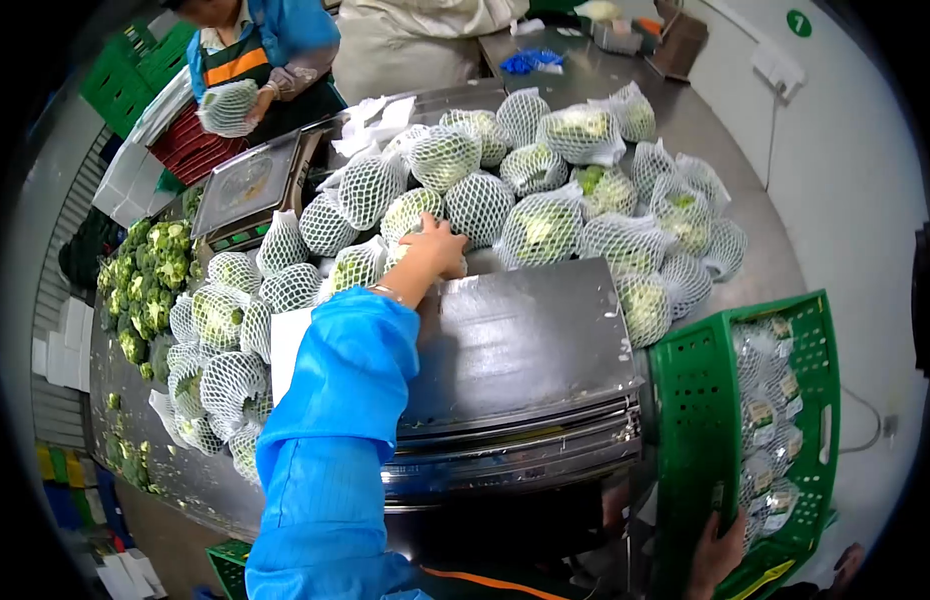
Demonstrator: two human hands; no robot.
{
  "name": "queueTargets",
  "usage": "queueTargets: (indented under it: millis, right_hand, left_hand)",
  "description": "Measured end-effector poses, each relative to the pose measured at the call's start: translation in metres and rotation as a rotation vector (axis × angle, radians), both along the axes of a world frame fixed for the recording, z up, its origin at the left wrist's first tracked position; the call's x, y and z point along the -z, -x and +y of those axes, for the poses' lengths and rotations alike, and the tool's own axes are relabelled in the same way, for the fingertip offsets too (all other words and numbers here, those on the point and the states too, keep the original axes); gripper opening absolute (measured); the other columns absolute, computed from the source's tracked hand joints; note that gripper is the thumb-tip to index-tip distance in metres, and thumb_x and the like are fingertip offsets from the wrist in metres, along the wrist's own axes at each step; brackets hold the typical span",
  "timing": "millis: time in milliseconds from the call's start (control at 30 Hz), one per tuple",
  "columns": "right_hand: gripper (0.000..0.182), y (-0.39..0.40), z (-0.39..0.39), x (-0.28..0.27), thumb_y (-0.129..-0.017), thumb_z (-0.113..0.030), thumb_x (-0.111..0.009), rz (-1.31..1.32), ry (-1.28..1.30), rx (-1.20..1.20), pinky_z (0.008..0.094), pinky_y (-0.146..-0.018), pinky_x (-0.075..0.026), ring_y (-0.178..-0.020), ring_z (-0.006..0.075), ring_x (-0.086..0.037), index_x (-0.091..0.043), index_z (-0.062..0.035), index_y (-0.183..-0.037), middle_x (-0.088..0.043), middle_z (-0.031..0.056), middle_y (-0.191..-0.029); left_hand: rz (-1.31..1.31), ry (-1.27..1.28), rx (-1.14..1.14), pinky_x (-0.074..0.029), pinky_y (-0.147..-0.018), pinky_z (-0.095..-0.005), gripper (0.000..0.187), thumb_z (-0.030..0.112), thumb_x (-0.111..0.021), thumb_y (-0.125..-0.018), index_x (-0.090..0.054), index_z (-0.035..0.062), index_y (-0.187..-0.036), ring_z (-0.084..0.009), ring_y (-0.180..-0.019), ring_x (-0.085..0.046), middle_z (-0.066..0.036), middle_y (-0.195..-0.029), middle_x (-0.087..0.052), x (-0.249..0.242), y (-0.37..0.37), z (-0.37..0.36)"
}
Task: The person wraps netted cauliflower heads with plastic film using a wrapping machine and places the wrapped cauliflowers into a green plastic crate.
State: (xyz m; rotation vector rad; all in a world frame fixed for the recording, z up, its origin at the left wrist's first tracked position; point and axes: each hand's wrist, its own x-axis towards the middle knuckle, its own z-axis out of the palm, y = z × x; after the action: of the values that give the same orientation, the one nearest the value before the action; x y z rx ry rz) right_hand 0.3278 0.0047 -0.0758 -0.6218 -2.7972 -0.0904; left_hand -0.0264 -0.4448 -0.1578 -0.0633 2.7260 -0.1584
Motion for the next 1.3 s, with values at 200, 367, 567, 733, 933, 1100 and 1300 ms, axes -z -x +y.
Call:
queueTargets:
  millis: [200, 367, 567, 733, 933, 1100, 1300]
  right_hand:
    - [0.022, 0.002, -0.012, -0.015, -0.082, -0.022, -0.053, -0.081, 0.082, 0.125, 0.0418, -0.061, -0.043, -0.072, 0.0356, -0.057, -0.054, -0.0067, -0.098, -0.058, 0.0156, -0.08]
    - [0.026, 0.01, 0.022, 0.018, -0.081, -0.014, -0.054, 0.089, 0.346, -0.059, 0.039, -0.079, -0.041, -0.089, 0.0332, -0.053, -0.054, -0.0003, -0.102, -0.056, 0.0176, -0.096]
    - [0.025, 0.055, -0.079, -0.048, -0.078, -0.004, -0.056, 0.453, 0.606, -0.587, 0.0353, -0.091, -0.036, -0.102, 0.0289, -0.05, -0.054, 0.0011, -0.102, -0.054, 0.0148, -0.107]
    - [0.016, 0.06, -0.145, -0.079, -0.073, -0.003, -0.058, 0.419, 0.514, -0.875, 0.0442, -0.096, -0.029, -0.104, 0.0272, -0.05, -0.06, -0.0048, -0.089, -0.057, 0.0086, -0.102]
    - [0.012, 0.043, -0.074, -0.025, -0.075, 0.0, -0.056, 0.406, 0.683, -0.54, 0.0339, -0.083, -0.04, -0.089, 0.0258, -0.055, -0.059, -0.0019, -0.086, -0.06, 0.0102, -0.093]
    - [0.017, 0.008, -0.039, -0.009, -0.081, -0.01, -0.056, 0.161, 0.437, -0.461, 0.0333, -0.079, -0.044, -0.086, 0.0242, -0.058, -0.062, 0.0008, -0.092, -0.063, 0.014, -0.09]
    - [0.018, 0.01, -0.048, -0.02, -0.084, -0.012, -0.053, 0.148, 0.599, -0.397, 0.0332, -0.078, -0.044, -0.086, 0.0256, -0.058, -0.061, 0.0013, -0.093, -0.062, 0.0146, -0.092]
  left_hand:
    - [0.255, -1.306, -0.375, -0.048, -0.073, -0.0307, 0.048, 0.007, -0.069, -0.06, -0.056, 0.0054, -0.106, -0.0169, -0.082, -0.057, -0.009, -0.091, -0.058, -0.06, -0.037, -0.102]
    - [0.729, -0.875, 0.165, -0.044, -0.062, -0.0274, 0.033, -0.007, -0.05, -0.062, -0.061, 0.0032, -0.091, -0.014, -0.064, -0.053, -0.006, -0.072, -0.057, -0.16, -0.099, -0.068]
    - [0.8, -0.951, 0.446, -0.045, -0.083, -0.0302, 0.034, 0.001, -0.051, -0.074, -0.054, 0.0004, -0.107, -0.0178, -0.091, -0.055, -0.01, -0.101, -0.059, -0.251, -0.151, -0.04]
    - [0.528, -0.47, -0.03, -0.034, -0.096, -0.0422, 0.075, 0.033, -0.065, -0.066, -0.036, 0.0033, -0.127, -0.0401, -0.113, -0.042, -0.027, -0.121, -0.044, -0.085, -0.111, -0.084]
    - [0.566, -0.418, -0.218, -0.025, -0.09, -0.0661, 0.105, 0.039, -0.077, -0.055, -0.014, 0.022, -0.137, -0.0458, -0.128, -0.01, -0.022, -0.141, -0.011, -0.065, -0.083, -0.07]
    - [0.676, -0.172, -0.329, -0.027, -0.081, -0.0721, 0.088, 0.031, -0.077, -0.055, -0.03, 0.0279, -0.129, -0.0433, -0.125, -0.019, -0.019, -0.135, -0.022, -0.023, -0.024, -0.053]
    - [0.863, -0.751, -0.387, -0.039, -0.089, -0.0419, 0.069, 0.013, -0.069, -0.055, -0.045, 0.0227, -0.119, -0.0341, -0.107, -0.042, -0.016, -0.107, -0.042, -0.059, -0.05, -0.09]
